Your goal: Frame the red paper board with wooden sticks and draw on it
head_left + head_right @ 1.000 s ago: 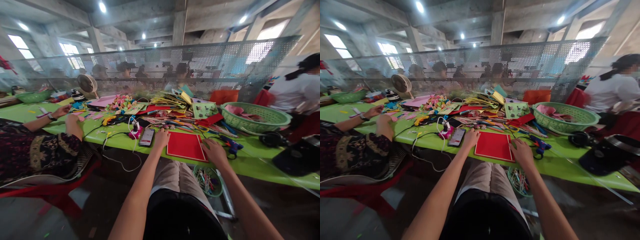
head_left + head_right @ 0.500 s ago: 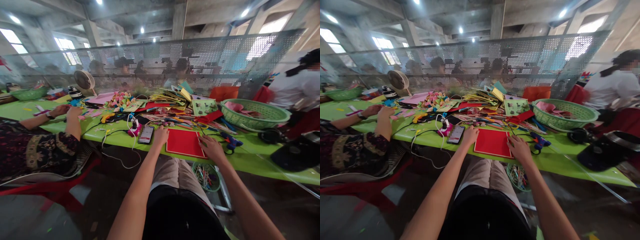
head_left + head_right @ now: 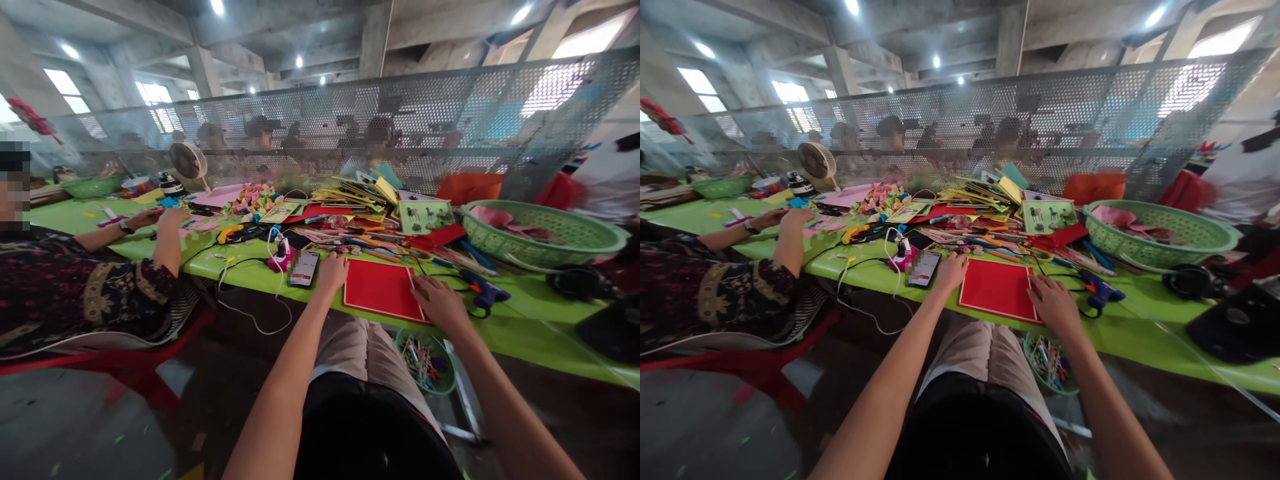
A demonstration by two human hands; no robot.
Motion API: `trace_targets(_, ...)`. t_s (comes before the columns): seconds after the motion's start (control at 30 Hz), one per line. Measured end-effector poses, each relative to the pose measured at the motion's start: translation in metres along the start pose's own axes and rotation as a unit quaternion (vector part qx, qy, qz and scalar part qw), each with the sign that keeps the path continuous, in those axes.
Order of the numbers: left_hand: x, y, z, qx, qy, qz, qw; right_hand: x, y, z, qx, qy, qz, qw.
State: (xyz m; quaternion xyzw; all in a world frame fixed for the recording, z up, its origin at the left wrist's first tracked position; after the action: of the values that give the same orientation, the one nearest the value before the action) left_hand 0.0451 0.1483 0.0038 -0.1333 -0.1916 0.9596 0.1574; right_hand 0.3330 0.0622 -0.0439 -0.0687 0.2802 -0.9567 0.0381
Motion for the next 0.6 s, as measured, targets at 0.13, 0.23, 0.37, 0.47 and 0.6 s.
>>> trace_targets(0.13,-0.001,0.001,0.001,0.009,-0.001,-0.006,1.000,-0.002,-0.002,-0.003,-0.005,-0.011,0.010,1.000)
trace_targets(0.23,-0.004,0.002,0.002,0.013,-0.006,-0.010,1.000,-0.004,-0.002,-0.004,-0.004,-0.014,0.011,1.000)
trace_targets(0.37,-0.008,0.004,0.004,0.010,-0.018,-0.013,1.000,-0.005,-0.002,-0.006,-0.002,-0.017,0.012,1.000)
trace_targets(0.47,-0.011,0.005,0.006,0.008,-0.025,-0.015,1.000,-0.006,-0.001,-0.007,-0.003,-0.021,0.013,1.000)
trace_targets(0.6,-0.011,0.006,0.007,0.007,-0.028,-0.017,0.999,-0.007,0.000,-0.006,-0.006,-0.025,0.017,1.000)
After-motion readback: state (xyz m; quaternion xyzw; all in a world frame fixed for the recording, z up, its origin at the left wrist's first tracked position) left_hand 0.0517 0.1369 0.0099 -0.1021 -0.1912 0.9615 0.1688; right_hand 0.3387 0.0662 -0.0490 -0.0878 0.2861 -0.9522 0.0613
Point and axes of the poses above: each hand's wrist, its own y-axis away from the middle knuckle, its own z-axis out of the back of the hand, x = y × z, the point moved 5 cm from there along -y, towards the middle knuckle, and after that the axes turned 5 degrees about -x, right-handed, at the moved point
